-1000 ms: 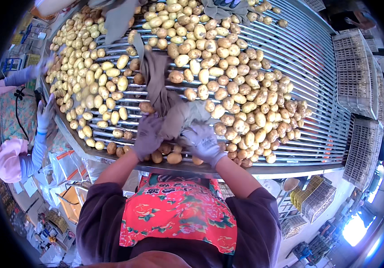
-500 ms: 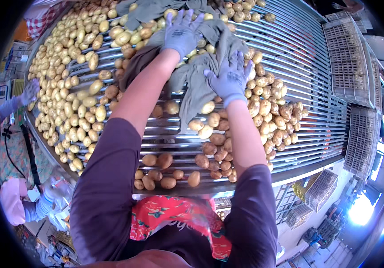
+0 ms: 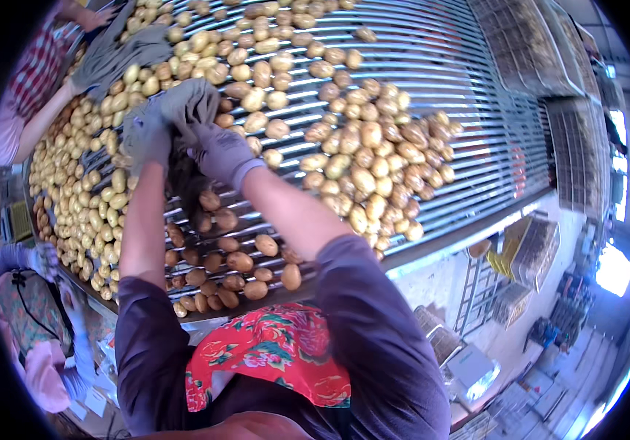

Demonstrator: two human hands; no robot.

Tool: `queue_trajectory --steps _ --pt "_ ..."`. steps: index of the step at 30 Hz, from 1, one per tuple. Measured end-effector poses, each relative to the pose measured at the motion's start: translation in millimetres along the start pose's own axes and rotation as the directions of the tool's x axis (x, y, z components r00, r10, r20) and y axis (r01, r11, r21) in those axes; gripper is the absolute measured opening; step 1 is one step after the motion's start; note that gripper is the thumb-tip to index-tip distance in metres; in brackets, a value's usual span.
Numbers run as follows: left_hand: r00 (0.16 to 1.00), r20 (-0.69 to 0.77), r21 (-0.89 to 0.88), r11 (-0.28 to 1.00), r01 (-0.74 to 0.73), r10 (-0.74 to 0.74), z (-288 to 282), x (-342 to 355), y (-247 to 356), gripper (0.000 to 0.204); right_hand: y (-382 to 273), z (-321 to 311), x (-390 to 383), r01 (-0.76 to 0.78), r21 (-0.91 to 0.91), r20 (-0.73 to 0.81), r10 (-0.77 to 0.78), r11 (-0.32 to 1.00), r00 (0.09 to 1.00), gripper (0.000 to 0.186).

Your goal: The person wipes potatoes on a rotating metal drum with a cloth, then transfers them into white plastic crates. They periodically dip the cloth into a bucket of water to rinse it before resuming wiping. The process is repeated continuously as potatoes move along the drum.

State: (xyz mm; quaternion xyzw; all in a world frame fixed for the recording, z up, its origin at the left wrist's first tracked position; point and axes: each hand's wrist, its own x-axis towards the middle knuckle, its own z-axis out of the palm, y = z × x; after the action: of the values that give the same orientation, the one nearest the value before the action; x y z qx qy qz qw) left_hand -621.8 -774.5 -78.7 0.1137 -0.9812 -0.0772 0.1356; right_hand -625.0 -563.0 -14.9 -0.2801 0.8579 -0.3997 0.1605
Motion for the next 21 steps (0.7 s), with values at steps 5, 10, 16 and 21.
queue_trajectory --steps 5,10,16,21 --pt "0.876 0.483 -0.566 0.765 0.307 0.006 -87 -45 82 0.037 -6 -182 -127 0.045 0.604 -0.117 0.032 0.796 0.993 0.052" --pt "0.792 -0.082 -0.831 0.398 -0.389 0.605 -137 -136 295 0.036 115 -308 -255 0.179 0.219 -0.664 0.012 0.959 0.748 0.052" --pt "0.435 0.072 -0.395 0.426 -0.814 0.897 -41 -231 386 0.041 329 -239 -289 -0.069 -0.354 -0.731 -0.23 0.933 0.643 0.049" --pt "0.717 0.093 -0.282 0.709 -0.647 0.691 -50 -274 292 0.045 221 -138 -220 -0.321 0.425 -0.49 0.513 0.846 0.705 0.051"
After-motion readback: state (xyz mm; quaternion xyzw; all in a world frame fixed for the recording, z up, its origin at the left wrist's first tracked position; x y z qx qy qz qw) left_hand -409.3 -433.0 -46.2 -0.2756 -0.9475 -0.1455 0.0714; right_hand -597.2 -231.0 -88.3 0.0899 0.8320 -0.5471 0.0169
